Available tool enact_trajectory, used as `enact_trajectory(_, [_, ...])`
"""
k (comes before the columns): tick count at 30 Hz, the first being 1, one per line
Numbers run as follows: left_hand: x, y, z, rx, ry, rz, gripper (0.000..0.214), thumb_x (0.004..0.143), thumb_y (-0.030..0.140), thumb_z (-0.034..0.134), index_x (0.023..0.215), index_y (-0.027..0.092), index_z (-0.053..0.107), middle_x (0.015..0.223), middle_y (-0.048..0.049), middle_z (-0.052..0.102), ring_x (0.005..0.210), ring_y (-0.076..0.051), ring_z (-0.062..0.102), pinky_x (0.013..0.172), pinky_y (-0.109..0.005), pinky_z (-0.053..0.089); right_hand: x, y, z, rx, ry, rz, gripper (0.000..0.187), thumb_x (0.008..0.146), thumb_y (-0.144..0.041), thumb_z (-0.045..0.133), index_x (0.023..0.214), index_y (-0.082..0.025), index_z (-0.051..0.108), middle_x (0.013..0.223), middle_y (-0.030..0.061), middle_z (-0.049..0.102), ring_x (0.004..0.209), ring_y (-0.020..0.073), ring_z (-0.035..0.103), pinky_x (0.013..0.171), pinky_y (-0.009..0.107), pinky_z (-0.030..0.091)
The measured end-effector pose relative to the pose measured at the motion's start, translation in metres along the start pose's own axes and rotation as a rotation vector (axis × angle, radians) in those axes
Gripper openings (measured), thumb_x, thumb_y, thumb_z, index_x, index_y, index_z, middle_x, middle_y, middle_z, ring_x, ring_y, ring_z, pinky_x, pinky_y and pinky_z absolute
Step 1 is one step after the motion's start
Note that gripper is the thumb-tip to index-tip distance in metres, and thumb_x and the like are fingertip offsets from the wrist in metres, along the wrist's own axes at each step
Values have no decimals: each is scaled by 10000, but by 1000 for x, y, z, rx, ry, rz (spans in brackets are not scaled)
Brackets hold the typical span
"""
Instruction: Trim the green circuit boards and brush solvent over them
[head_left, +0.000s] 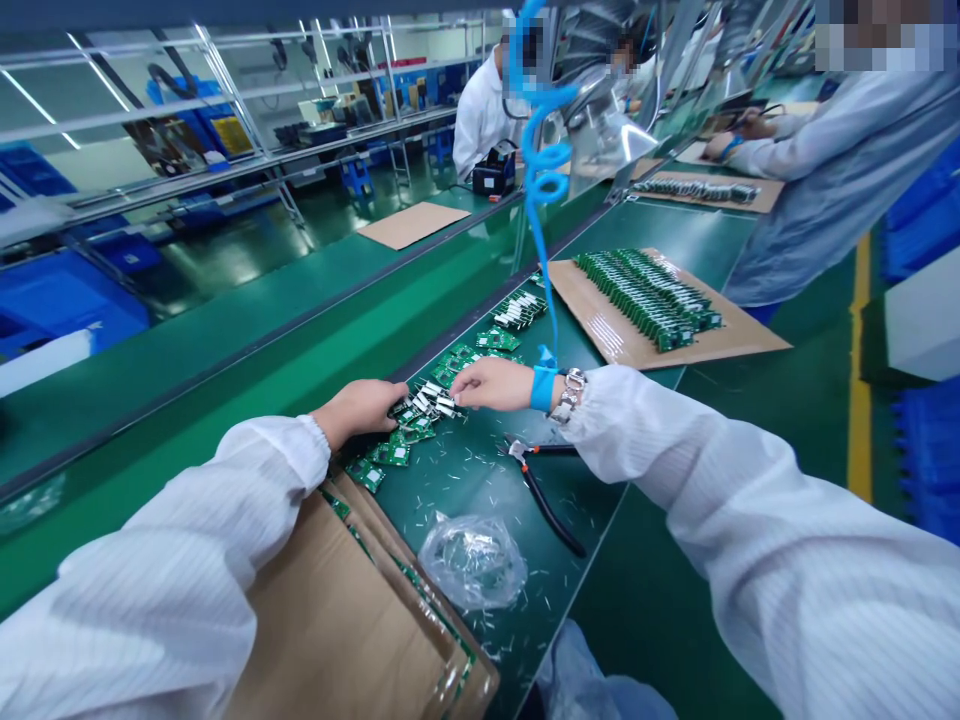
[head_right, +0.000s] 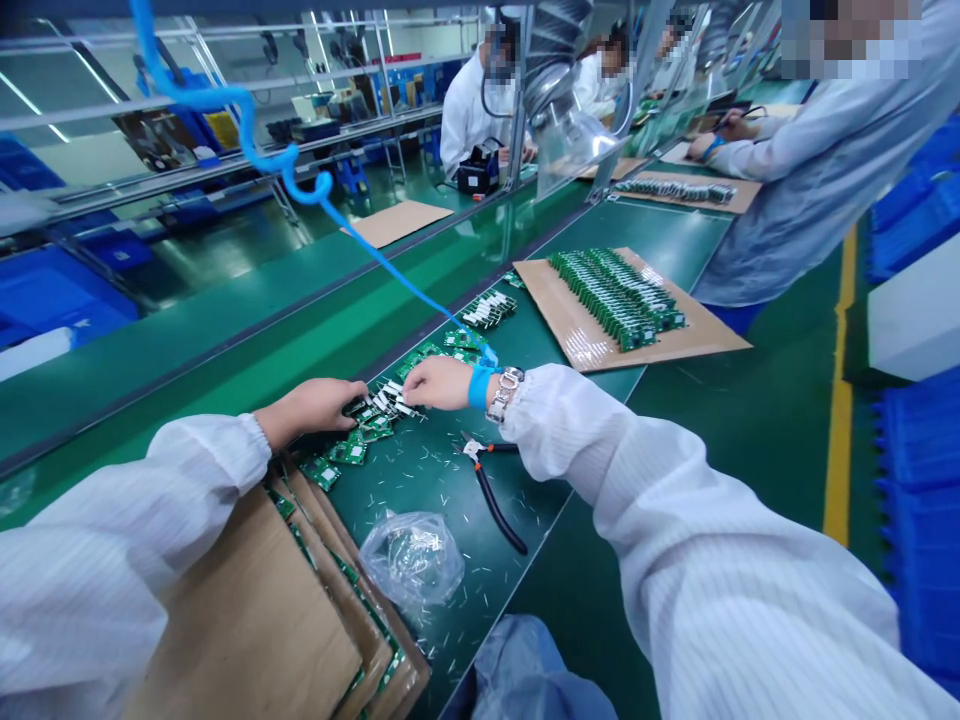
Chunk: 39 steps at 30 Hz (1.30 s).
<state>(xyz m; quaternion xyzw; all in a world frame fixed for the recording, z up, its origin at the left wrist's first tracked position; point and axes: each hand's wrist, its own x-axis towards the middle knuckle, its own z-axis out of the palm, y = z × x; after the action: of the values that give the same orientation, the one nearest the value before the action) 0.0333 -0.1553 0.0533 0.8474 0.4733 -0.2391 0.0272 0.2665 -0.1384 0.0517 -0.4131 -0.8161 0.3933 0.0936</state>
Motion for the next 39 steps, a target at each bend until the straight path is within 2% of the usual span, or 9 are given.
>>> enact_trajectory(7, [-5, -5, 3, -3, 38, 47, 340, 881, 374, 554, 1163, 183, 556, 1097, -73, 618, 941, -202, 613, 807, -409, 519, -3, 4, 1, -1, -9, 11, 215, 752, -260, 568, 851, -135, 713, 625, 8, 648, 586, 118, 580, 559, 217, 405])
enact_trajectory(18, [8, 9, 3, 103, 55, 101, 293, 879, 328, 567, 1118, 158, 565, 1060, -66, 619, 919, -196, 612, 819, -417, 512, -2, 5, 5, 44, -20, -10, 223, 743, -256, 563, 858, -137, 711, 659, 7, 666, 613, 121, 605, 604, 214, 439])
enact_trajectory(27, [11, 12, 7, 29, 91, 57, 275, 895, 342, 538, 1095, 157, 577, 1035, -63, 630, 903, -188, 618, 814, -409, 513, -7, 8, 3, 77, -15, 5, 225, 735, -265, 563, 855, -146, 712, 652, 11, 664, 598, 122, 607, 564, 212, 439])
enact_trajectory(34, [11, 10, 13, -56, 106, 103, 275, 897, 327, 538, 1121, 171, 574, 1096, -71, 621, 969, -200, 608, 849, -422, 506, -8, 13, 6, 99, -6, 9, 226, 722, -259, 567, 849, -140, 710, 658, 20, 668, 607, 135, 614, 551, 221, 445])
enact_trajectory(39, [10, 8, 9, -71, 114, 101, 238, 899, 323, 536, 1067, 165, 594, 1043, -61, 635, 925, -187, 617, 827, -406, 513, -9, 12, 6, 112, -1, 1, 223, 732, -265, 566, 852, -143, 707, 656, 9, 660, 603, 127, 612, 564, 220, 447])
